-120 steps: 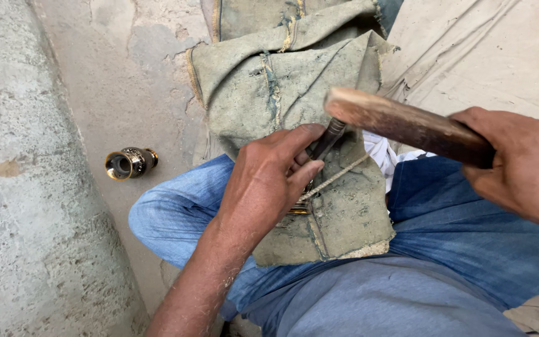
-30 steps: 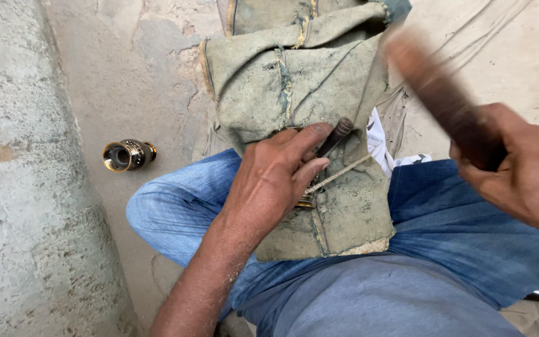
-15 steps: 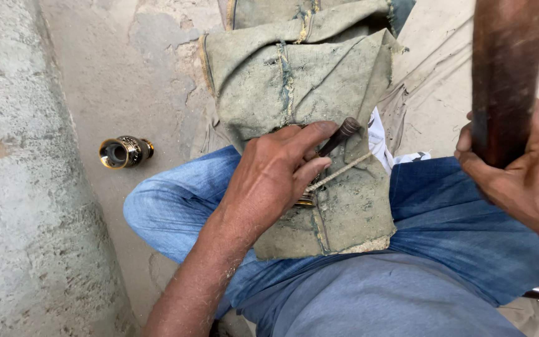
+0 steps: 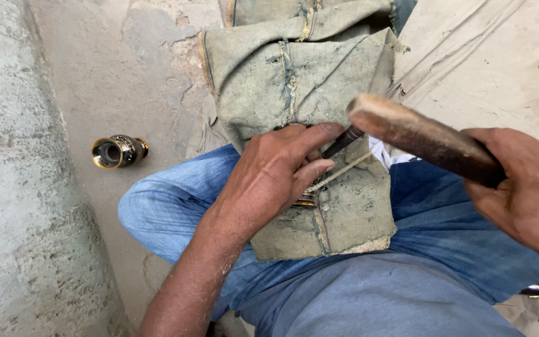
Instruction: The person sits cross-legged on the floor and repeatedly hammers a small silver-colored metal object that rests on a cloth pad. The person holds a chisel-like tool against the object with the left hand and strikes it with a hammer in the right hand, occasionally repositioning the tool and the object.
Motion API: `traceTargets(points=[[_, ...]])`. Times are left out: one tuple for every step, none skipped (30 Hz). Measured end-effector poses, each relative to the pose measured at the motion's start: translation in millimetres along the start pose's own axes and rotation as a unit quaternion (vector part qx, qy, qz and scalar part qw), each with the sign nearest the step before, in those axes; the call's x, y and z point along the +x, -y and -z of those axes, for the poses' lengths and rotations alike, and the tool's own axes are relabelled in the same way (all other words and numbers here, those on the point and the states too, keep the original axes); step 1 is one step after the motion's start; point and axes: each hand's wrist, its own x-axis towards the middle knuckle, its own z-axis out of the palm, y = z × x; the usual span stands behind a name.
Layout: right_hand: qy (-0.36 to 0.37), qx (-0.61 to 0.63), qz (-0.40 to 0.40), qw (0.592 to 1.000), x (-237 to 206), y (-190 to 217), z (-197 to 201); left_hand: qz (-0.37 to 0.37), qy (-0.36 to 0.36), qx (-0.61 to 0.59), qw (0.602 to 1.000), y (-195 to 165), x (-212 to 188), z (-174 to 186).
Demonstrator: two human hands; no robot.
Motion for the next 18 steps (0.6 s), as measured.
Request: traceTargets(points=[[-0.019, 0.017, 0.008, 1.0, -1.0, 0.7, -1.0, 0.0, 0.002, 0.001, 1.0, 1.0, 0.3, -0.1], [-0.04, 0.034, 0.016, 0.998, -1.7, 0.9, -2.3, -0.002, 0.003, 0.002, 1.0, 1.7, 1.4, 0.1], [-0.049, 0.022, 0.046, 0.997, -3.5, -0.6, -1.7, -0.01, 0.003, 0.004, 1.0, 2.5, 1.2, 0.3], [-0.058, 0.01, 0.076, 0.995, -4.8, -2.4, -1.7, -0.018, 0.003, 0.006, 1.0, 2.8, 0.6, 0.7], [-0.066, -0.002, 0.105, 0.992, -6.5, -4.5, -2.8, -0.026, 0.004, 0.008, 1.0, 3.2, -0.4, 0.6], [-0.06, 0.029, 0.077, 0.995, -7.4, -7.0, -3.7, -0.015, -0.005, 0.012, 1.0, 2.9, -1.8, 0.1], [-0.057, 0.061, 0.05, 0.995, -6.7, -8.7, -7.3, -0.006, -0.016, 0.016, 1.0, 1.8, -4.8, -1.5], [-0.051, 0.093, 0.024, 0.994, -5.4, -10.5, -9.8, 0.004, -0.026, 0.021, 0.999, 0.9, -8.0, -2.9], [-0.055, 0.125, 0.036, 0.99, -4.1, -12.8, -10.2, 0.023, -0.049, -0.012, 0.998, 0.8, -12.1, -3.8], [-0.056, 0.158, 0.047, 0.985, -1.5, -14.3, -10.8, 0.043, -0.071, -0.044, 0.996, 0.5, -16.0, -5.0], [-0.058, 0.19, 0.058, 0.978, 1.4, -15.0, -10.7, 0.063, -0.093, -0.077, 0.991, 1.1, -19.3, -6.7], [-0.036, 0.145, 0.043, 0.988, 4.3, -14.9, -9.5, 0.092, -0.095, -0.078, 0.988, 1.8, -21.8, -8.8], [-0.017, 0.101, 0.029, 0.994, 8.0, -14.0, -7.9, 0.12, -0.098, -0.077, 0.985, 3.4, -22.8, -11.7], [0.001, 0.056, 0.014, 0.998, 12.6, -12.4, -4.6, 0.146, -0.101, -0.077, 0.981, 5.1, -22.7, -14.4], [0.001, 0.067, 0.022, 0.998, 15.2, -9.8, -0.9, 0.154, -0.117, -0.082, 0.978, 5.8, -24.5, -17.2], [0.003, 0.078, 0.03, 0.997, 18.3, -6.6, 3.8, 0.164, -0.132, -0.087, 0.974, 6.0, -25.5, -20.3], [0.005, 0.088, 0.037, 0.995, 20.7, -2.6, 8.1, 0.174, -0.147, -0.094, 0.969, 6.0, -27.1, -23.6], [-0.005, 0.081, 0.06, 0.995, 23.8, 1.6, 13.1, 0.173, -0.159, -0.097, 0.967, 5.3, -28.1, -26.7]])
